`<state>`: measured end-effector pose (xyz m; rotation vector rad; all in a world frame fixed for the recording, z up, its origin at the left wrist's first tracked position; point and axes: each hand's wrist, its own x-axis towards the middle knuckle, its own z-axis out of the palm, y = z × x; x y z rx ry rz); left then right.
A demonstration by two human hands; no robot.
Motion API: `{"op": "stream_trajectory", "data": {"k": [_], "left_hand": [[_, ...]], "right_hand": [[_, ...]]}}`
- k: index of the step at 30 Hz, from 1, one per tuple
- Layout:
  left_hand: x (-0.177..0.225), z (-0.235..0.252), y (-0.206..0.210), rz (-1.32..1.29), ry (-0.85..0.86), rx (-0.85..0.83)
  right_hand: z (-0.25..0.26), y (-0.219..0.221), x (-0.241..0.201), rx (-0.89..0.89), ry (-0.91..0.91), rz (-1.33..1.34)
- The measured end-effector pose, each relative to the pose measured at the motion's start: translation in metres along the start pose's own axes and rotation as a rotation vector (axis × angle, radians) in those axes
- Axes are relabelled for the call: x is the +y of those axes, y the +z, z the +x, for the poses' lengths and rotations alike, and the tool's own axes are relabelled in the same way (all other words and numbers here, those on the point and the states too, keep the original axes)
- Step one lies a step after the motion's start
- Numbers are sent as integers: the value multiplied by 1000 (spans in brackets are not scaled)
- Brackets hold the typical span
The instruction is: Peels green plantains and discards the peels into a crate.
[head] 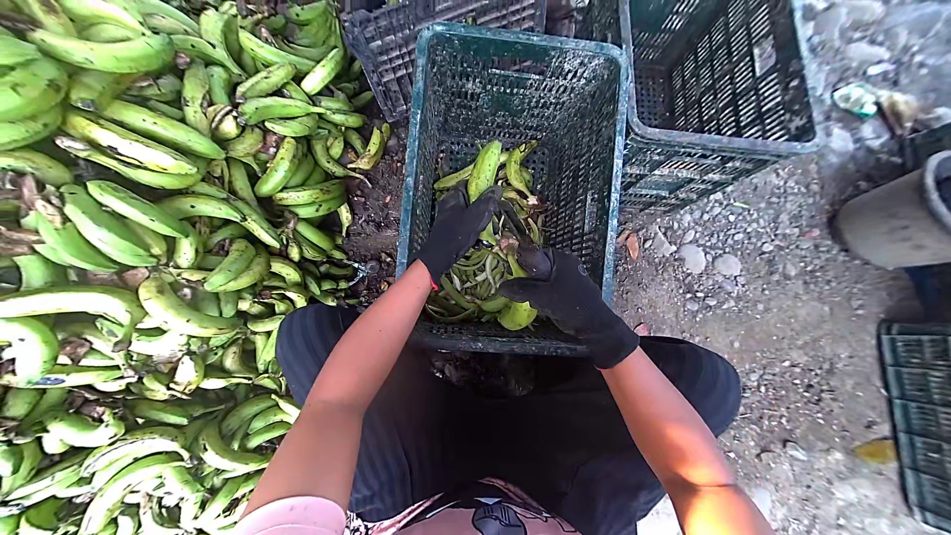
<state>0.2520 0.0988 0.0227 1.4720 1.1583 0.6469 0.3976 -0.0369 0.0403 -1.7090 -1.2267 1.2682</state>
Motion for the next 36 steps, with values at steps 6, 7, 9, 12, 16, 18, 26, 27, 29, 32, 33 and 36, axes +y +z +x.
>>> {"op": "stream_trajectory", "data": {"k": [6, 7, 9, 12, 16, 18, 26, 27, 29, 32, 33, 36], "left_hand": [[-2, 25, -52, 8, 131, 293], [1, 21, -51, 12, 199, 268], [8, 6, -40, -59, 275, 150], [4, 2, -35, -272, 314, 54], [-4, -3, -42, -381, 371, 205], [-10, -6, -39, -495, 389, 303], [-22, -12, -24, -621, 457, 471], [-21, -11, -24, -604, 500, 466], [-21, -10, -23, -599, 582, 448], [-16, -13, -19, -626, 640, 424], [-15, -13, -18, -621, 652, 413], [-14, -14, -16, -610, 687, 362]], "right_hand": [[-47, -27, 19, -5, 73, 137], [-44, -28, 25, 49, 103, 54], [-33, -31, 34, 56, 142, -110], [-24, -35, 37, 54, 154, -12], [-16, -13, 13, 14, 120, 365], [-8, 11, 5, -5, 61, 416], [17, 76, 4, -165, -58, 456], [19, 79, 2, -135, -57, 493], [21, 77, -10, -60, -137, 511], [7, 64, -50, 107, -454, 465], [0, 57, -61, 152, -593, 453], [3, 52, -56, 224, -699, 421]]}}
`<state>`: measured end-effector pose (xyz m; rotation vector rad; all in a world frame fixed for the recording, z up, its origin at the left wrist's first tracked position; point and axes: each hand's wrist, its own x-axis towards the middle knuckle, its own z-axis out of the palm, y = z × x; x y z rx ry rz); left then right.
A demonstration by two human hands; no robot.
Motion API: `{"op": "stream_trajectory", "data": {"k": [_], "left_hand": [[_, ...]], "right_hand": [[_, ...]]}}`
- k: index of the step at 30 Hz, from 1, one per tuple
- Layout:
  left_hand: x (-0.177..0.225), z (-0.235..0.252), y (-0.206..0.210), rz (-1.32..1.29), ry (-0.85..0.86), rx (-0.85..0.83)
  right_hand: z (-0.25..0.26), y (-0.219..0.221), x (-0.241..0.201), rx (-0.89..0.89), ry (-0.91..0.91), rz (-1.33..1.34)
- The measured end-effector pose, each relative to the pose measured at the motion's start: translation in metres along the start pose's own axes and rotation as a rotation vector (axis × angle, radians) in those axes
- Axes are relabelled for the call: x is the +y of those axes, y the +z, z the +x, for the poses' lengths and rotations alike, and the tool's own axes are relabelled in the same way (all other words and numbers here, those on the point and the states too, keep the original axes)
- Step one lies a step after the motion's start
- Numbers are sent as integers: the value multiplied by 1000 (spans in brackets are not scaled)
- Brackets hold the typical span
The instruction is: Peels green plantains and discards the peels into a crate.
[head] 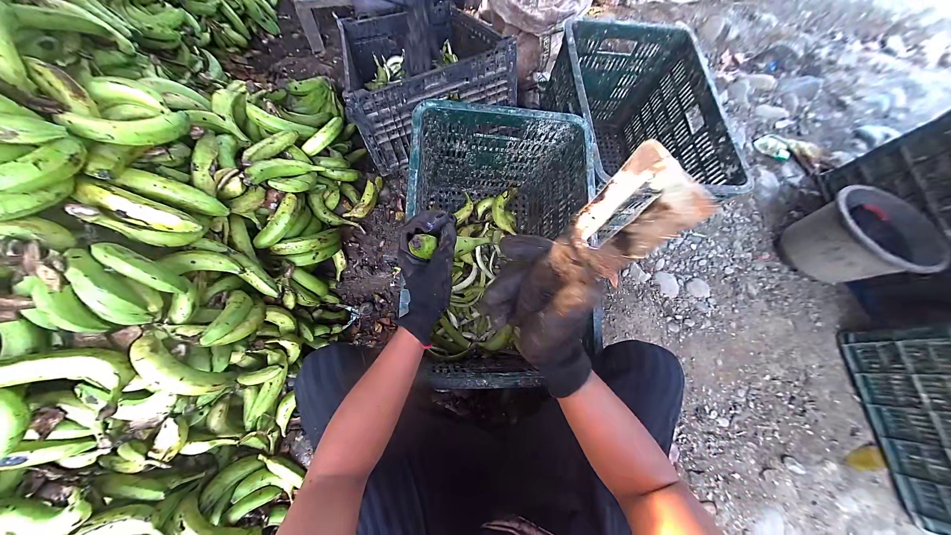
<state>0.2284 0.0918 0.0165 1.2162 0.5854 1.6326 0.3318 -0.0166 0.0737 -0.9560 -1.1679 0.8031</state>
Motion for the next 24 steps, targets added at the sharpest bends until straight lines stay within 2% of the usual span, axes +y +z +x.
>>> {"op": "stream_trajectory", "data": {"k": [1, 3, 4, 5, 8, 10, 12, 14, 16, 19, 23, 24], "left_hand": [[1, 0, 2, -19, 10, -1], [12, -8, 3, 39, -30, -18], [18, -7, 1, 61, -56, -29], [20, 0, -1, 65, -70, -33], [19, 16, -2, 28, -170, 49], [19, 23, -2, 28, -348, 101], [18, 25, -3, 124, -477, 45], [12, 22, -1, 189, -491, -31], [3, 16, -2, 244, -482, -61], [-11, 13, -4, 179, -576, -39], [-7, 16, -1, 134, -655, 57], [-8, 17, 2, 136, -641, 75]], "right_hand": [[-10, -5, 23, -48, 182, -47], [-42, -16, 72, -206, 684, -158], [-53, -17, 87, -243, 845, -150], [-53, -19, 92, -257, 911, -133], [-28, -28, 69, -226, 823, -153], [-3, -45, 60, -234, 653, -346], [16, -64, 55, -288, 449, -586], [29, -77, 60, -350, 295, -746], [32, -78, 63, -407, 238, -857], [27, -75, 64, -480, 241, -948], [16, -66, 70, -368, 133, -1004], [16, -63, 71, -333, 156, -1011]]}}
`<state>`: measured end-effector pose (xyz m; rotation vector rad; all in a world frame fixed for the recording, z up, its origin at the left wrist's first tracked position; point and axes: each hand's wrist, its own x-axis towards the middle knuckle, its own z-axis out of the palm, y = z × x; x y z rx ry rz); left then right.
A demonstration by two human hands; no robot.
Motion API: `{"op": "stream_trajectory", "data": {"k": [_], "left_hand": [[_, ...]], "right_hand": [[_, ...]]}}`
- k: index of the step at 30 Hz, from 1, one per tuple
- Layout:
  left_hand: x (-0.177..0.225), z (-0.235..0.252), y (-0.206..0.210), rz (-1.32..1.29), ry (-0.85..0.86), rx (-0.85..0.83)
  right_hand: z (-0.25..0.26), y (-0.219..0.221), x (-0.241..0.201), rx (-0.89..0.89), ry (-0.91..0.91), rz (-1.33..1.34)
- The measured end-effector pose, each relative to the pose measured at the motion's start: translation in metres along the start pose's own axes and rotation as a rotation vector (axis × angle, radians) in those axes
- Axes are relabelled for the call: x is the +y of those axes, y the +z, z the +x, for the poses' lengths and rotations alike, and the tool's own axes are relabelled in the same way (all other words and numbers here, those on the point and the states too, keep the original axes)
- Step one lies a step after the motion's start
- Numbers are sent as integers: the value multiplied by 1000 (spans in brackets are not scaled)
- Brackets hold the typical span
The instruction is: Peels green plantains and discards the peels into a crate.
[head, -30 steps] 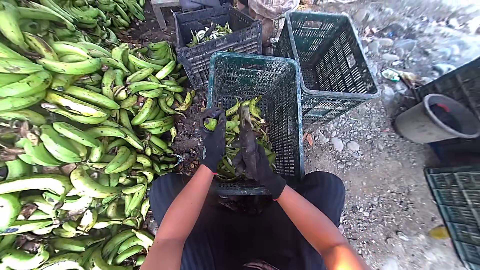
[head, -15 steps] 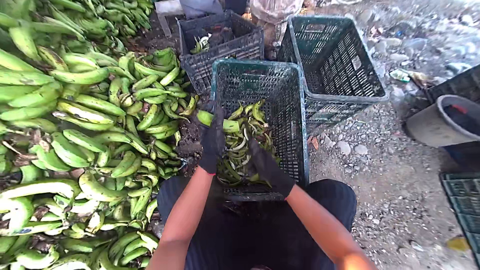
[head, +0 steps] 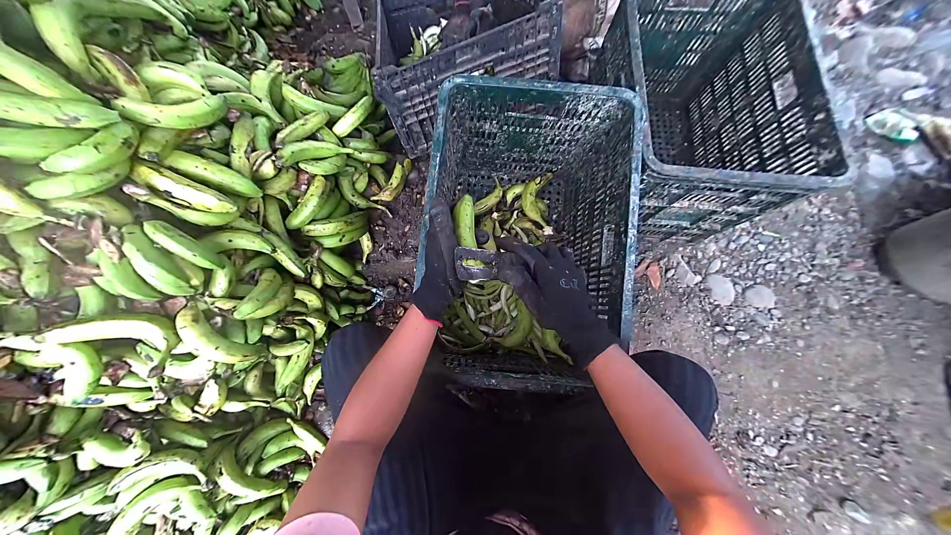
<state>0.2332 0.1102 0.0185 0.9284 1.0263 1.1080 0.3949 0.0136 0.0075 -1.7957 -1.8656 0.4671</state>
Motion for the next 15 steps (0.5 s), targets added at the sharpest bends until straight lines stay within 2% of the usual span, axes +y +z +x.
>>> {"op": "stream_trajectory", "data": {"k": [2, 3, 6, 8, 10, 12, 15], "left_hand": [[-4, 0, 4, 137, 90, 3], [-6, -5, 4, 249, 131, -49], [-10, -22, 26, 350, 42, -144], [-10, -25, 35, 198, -84, -231], [-9, -12, 23, 10, -136, -265], [-6, 5, 8, -128, -99, -243], [2, 15, -2, -178, 26, -81]], "right_hand": [[5, 2, -6, -12, 134, 29], [11, 1, -7, -30, 225, 43], [42, 3, 14, 34, 421, 66], [49, -5, 29, 127, 426, 185], [42, -12, 25, 130, 377, 247], [29, -15, 14, 68, 309, 182], [-1, -5, -5, 53, 151, 15]]}}
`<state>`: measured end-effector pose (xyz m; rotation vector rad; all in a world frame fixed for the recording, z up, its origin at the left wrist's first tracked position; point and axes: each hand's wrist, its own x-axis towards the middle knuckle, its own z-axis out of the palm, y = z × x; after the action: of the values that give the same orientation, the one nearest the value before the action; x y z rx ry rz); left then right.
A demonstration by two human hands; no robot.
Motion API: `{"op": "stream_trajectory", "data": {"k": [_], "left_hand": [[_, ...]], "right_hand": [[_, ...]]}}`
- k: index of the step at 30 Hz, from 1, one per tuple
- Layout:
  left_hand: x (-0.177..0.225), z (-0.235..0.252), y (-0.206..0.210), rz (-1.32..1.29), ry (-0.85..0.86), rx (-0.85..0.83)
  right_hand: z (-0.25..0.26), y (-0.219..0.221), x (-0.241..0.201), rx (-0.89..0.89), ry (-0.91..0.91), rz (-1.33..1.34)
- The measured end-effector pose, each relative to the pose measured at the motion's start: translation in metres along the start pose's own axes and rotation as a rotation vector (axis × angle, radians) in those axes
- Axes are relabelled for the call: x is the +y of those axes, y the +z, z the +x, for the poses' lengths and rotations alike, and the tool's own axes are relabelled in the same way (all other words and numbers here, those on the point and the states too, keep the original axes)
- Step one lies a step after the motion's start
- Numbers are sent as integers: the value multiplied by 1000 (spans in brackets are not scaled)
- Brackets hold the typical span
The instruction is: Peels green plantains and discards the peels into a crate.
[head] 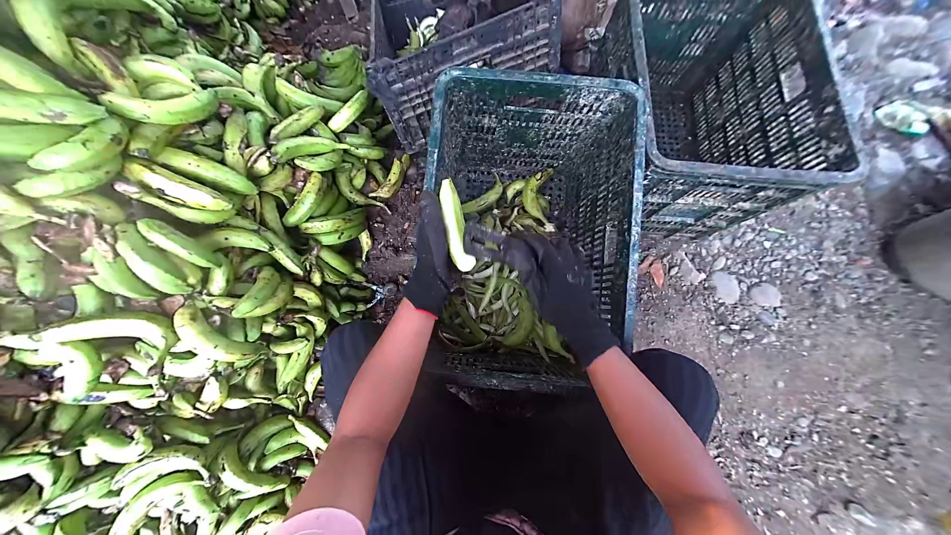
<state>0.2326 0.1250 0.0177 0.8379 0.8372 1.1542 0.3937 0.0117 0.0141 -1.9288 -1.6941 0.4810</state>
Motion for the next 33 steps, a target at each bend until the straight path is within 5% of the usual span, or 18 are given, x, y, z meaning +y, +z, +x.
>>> {"op": "stream_trajectory", "data": {"k": [3, 6, 9, 13, 16, 22, 24, 30, 33], "left_hand": [[5, -9, 8, 49, -27, 37], [-14, -32, 18, 367, -138, -193], [-19, -39, 30, 311, -230, -283], [-10, -12, 5, 219, -13, -48], [10, -5, 6, 55, -29, 81], [-11, -35, 21, 450, -78, -180], [-12, -35, 28, 340, -126, -198], [-1, -1, 7, -44, 117, 110], [7, -1, 2, 42, 175, 175]], "right_hand": [[5, 8, -10, 18, 15, -101], [42, 1, -3, 61, 253, -74], [54, -13, 19, 187, 258, 124], [13, -5, 2, 102, 49, 56], [-3, 7, -10, 8, -26, -9], [48, 2, 1, 104, 252, 16], [49, -4, 10, 137, 256, 127], [-7, 9, -14, -23, 69, 101], [-4, 16, -21, 3, 37, 37]]}}
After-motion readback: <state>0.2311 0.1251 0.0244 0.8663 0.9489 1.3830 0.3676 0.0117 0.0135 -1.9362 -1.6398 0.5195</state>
